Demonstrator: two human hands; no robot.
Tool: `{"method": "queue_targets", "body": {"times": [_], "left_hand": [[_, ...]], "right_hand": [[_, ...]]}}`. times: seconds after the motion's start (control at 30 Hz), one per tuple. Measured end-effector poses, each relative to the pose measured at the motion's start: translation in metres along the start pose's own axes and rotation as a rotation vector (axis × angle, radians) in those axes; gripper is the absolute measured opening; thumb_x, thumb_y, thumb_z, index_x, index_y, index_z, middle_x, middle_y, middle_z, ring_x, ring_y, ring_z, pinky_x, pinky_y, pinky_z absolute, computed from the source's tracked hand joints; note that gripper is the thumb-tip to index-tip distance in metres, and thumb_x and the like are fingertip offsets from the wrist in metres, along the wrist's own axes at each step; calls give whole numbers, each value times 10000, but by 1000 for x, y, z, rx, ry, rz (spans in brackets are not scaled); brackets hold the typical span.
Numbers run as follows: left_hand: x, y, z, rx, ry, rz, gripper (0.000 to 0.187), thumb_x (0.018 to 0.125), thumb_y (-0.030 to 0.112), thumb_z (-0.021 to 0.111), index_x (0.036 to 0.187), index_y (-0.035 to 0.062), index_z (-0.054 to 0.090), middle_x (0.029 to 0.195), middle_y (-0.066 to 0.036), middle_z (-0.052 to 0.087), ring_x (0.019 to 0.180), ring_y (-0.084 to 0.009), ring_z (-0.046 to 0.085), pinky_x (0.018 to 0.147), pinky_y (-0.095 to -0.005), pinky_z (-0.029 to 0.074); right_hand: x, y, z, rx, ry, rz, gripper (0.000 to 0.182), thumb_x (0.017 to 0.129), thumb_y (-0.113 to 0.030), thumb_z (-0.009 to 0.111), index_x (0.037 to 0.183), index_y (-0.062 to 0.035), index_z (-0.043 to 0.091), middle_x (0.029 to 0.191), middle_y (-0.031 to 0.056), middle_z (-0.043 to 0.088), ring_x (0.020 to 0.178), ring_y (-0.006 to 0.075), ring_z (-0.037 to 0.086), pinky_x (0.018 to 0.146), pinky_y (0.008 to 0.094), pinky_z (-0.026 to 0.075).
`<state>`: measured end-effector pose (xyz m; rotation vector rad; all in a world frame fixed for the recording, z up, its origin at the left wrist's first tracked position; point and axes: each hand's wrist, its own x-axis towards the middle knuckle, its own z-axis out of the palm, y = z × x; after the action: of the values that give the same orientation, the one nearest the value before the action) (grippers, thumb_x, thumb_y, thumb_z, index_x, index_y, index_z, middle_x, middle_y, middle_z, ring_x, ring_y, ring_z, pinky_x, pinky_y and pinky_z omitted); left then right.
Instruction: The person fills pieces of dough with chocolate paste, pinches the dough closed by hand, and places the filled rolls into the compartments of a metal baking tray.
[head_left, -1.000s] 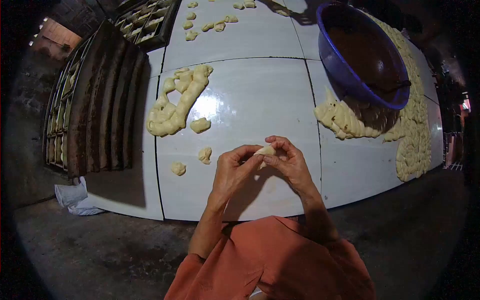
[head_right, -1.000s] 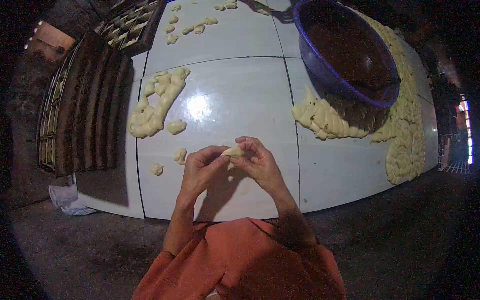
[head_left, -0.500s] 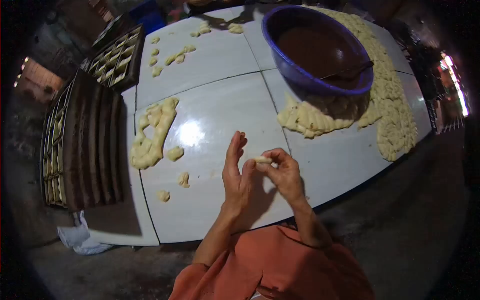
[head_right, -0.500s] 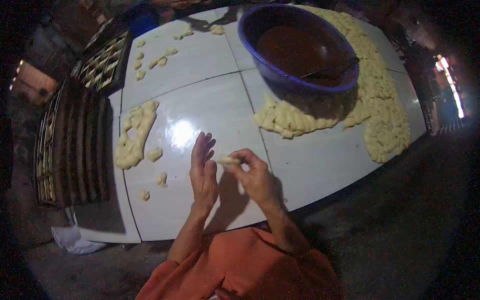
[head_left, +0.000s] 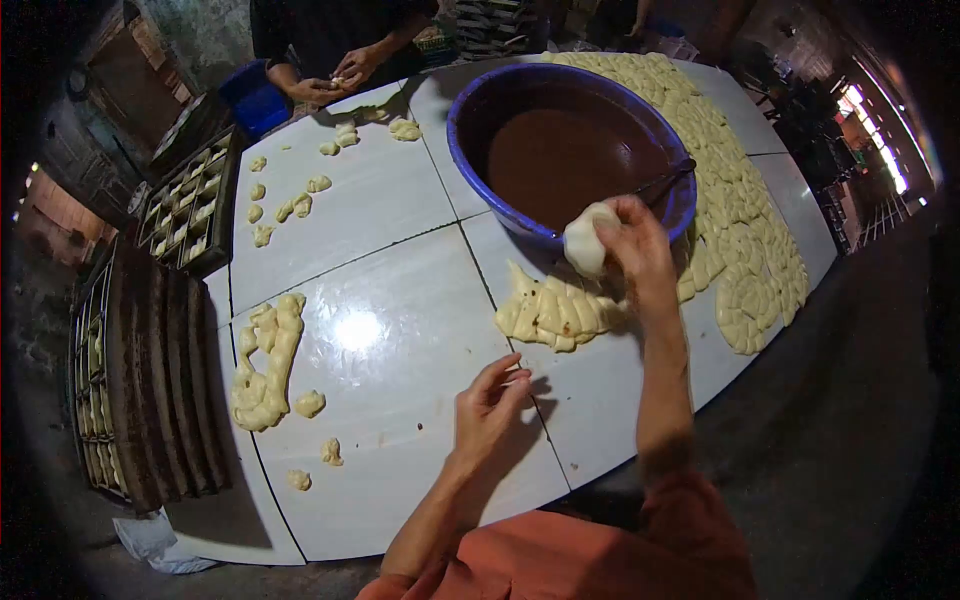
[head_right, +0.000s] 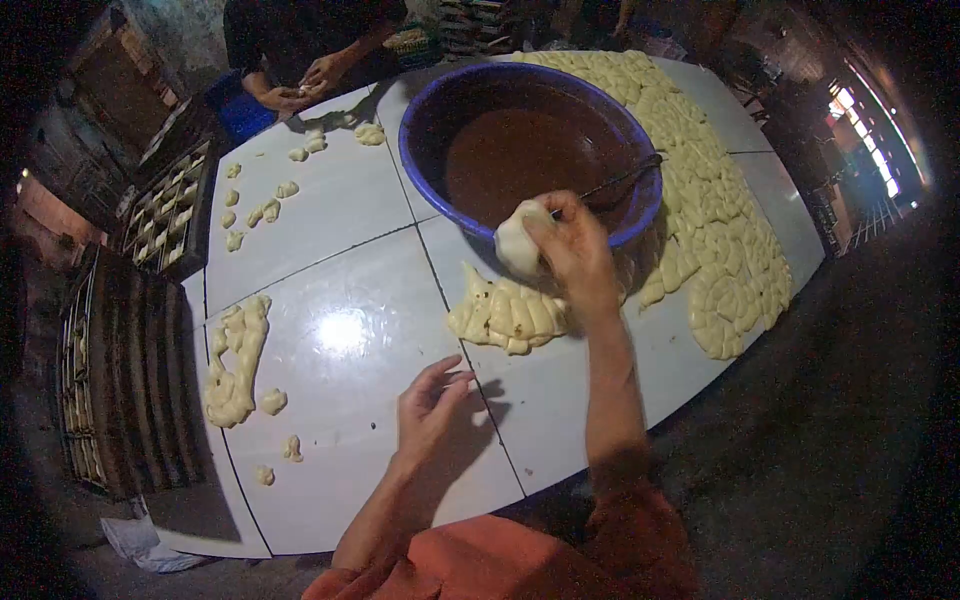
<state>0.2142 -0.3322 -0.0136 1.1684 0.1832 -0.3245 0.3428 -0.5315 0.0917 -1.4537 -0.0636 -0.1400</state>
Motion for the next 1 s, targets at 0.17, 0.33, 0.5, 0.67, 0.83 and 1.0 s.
{"method": "queue_targets", "body": {"times": [0.17, 0.33, 0.5, 0.67, 0.83, 1.0], "left_hand": [[5, 14, -32, 160, 134, 60, 356, 969, 166, 630, 1264, -27, 580, 1111, -143, 677, 1002, -177, 655, 850, -288, 538], [7, 14, -33, 232, 109, 43, 368, 964, 189, 639, 1257, -29, 589, 1118, -143, 678, 1004, -182, 655, 856, -295, 532], [13, 24, -21, 307, 45, -11, 375, 966, 205, 635, 1256, -28, 594, 1121, -141, 681, 1013, -192, 654, 866, -308, 528], [37, 31, 11, 102, -62, 3, 416, 992, 289, 596, 1276, -14, 580, 1181, -110, 663, 1081, -205, 632, 909, -334, 512], [35, 27, 15, -334, -95, 28, 468, 1015, 390, 519, 1293, 17, 571, 1209, -77, 640, 1120, -172, 593, 961, -370, 483], [-4, 23, -35, -410, 81, -12, 315, 991, 301, 592, 1135, 23, 629, 1023, -57, 675, 890, -133, 640, 858, -324, 537]], "right_hand": [[102, 29, -44, -938, -355, 71, 194, 893, -167, 613, 1022, -25, 644, 980, 124, 701, 865, 213, 680, 754, 364, 517], [122, 75, -53, -1169, -717, 211, 319, 848, -255, 648, 1067, -25, 668, 1005, 142, 696, 941, 239, 654, 830, 391, 488], [111, 40, -46, -469, -530, 292, 217, 916, -261, 648, 1003, -62, 648, 901, 46, 663, 891, 137, 622, 784, 319, 489], [52, 10, -1, 236, -337, 359, 165, 939, -176, 639, 1020, -53, 564, 869, 37, 650, 718, 101, 634, 653, 232, 535], [-21, 51, 47, 488, -253, 431, 126, 956, -150, 611, 1045, -74, 564, 925, 39, 653, 784, 114, 659, 687, 243, 565], [-79, 81, 76, 579, -242, 547, 253, 952, -135, 568, 1181, -56, 495, 1075, 91, 620, 935, 158, 648, 803, 276, 558]]}}
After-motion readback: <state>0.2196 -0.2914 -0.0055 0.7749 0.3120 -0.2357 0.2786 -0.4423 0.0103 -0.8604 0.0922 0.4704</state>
